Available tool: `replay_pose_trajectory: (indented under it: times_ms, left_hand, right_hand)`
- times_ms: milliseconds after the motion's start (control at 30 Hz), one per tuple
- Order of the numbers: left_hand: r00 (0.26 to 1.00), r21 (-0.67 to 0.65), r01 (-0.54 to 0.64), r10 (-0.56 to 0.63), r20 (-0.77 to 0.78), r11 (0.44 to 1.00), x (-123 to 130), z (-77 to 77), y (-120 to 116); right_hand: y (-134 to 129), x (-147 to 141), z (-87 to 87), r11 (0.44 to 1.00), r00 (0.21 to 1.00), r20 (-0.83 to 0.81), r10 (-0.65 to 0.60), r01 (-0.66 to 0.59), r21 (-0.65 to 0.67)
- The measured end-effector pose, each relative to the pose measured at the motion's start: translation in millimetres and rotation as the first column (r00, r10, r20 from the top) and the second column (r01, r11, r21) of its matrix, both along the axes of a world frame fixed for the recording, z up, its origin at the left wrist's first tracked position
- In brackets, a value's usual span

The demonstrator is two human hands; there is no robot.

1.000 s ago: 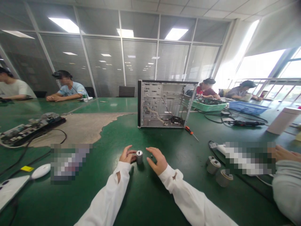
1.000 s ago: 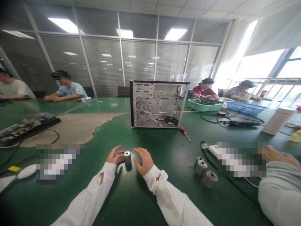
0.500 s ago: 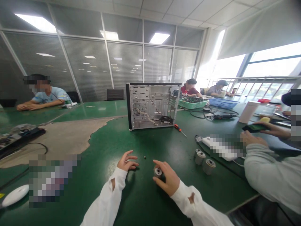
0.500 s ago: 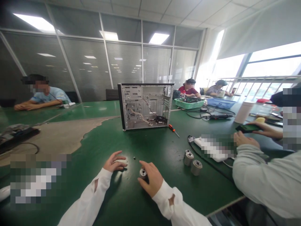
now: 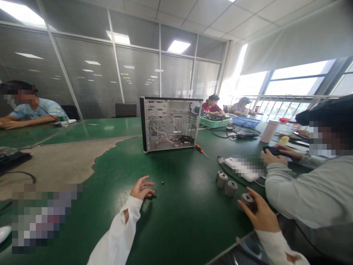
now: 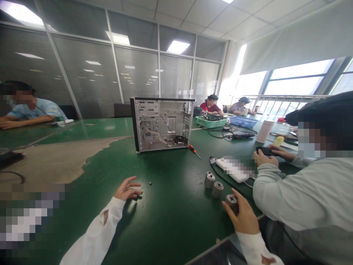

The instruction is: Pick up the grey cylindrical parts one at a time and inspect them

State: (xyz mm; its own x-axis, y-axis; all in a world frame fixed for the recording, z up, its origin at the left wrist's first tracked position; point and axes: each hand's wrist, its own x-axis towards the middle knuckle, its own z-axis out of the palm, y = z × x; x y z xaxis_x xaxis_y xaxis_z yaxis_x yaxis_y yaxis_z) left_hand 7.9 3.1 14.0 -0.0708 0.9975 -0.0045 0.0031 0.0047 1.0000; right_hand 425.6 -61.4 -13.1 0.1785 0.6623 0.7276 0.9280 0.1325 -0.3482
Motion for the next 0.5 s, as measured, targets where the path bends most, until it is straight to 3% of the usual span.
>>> replay_pose_trajectory:
  times_ms: [100,167,267,333,433,500]
  left_hand:
    - [1.0,0.0,0.002,-0.002,0.002,1.0,-1,-0.7,0]
    - [1.0,0.001,0.007,-0.007,0.005,1.0,-2,-1.1,0]
    - [1.0,0.003,0.006,-0.006,0.011,1.0,-2,-1.5,0]
    - [1.0,0.006,0.001,-0.002,0.022,1.0,-1,-1.7,0]
    - [0.999,0.009,-0.004,0.004,0.035,1.0,-1,-2.0,0]
    - [0.999,0.011,-0.003,0.003,0.034,1.0,-1,-2.4,0]
  right_hand:
    - [0,-10,7.4,0.979,0.998,0.04,-0.056,0.047,0.2]
    - [-6,-30,15.0,0.969,0.997,0.077,-0.016,-0.003,0.245]
    - [-13,-75,27.4,0.954,0.945,0.165,0.284,-0.295,0.05]
    - [-12,-110,34.7,0.866,0.849,0.174,0.498,-0.48,-0.139]
    - [6,-162,41.7,0.718,0.725,0.15,0.672,-0.588,-0.372]
    - [27,-193,42.5,0.678,0.688,0.169,0.706,-0.588,-0.441]
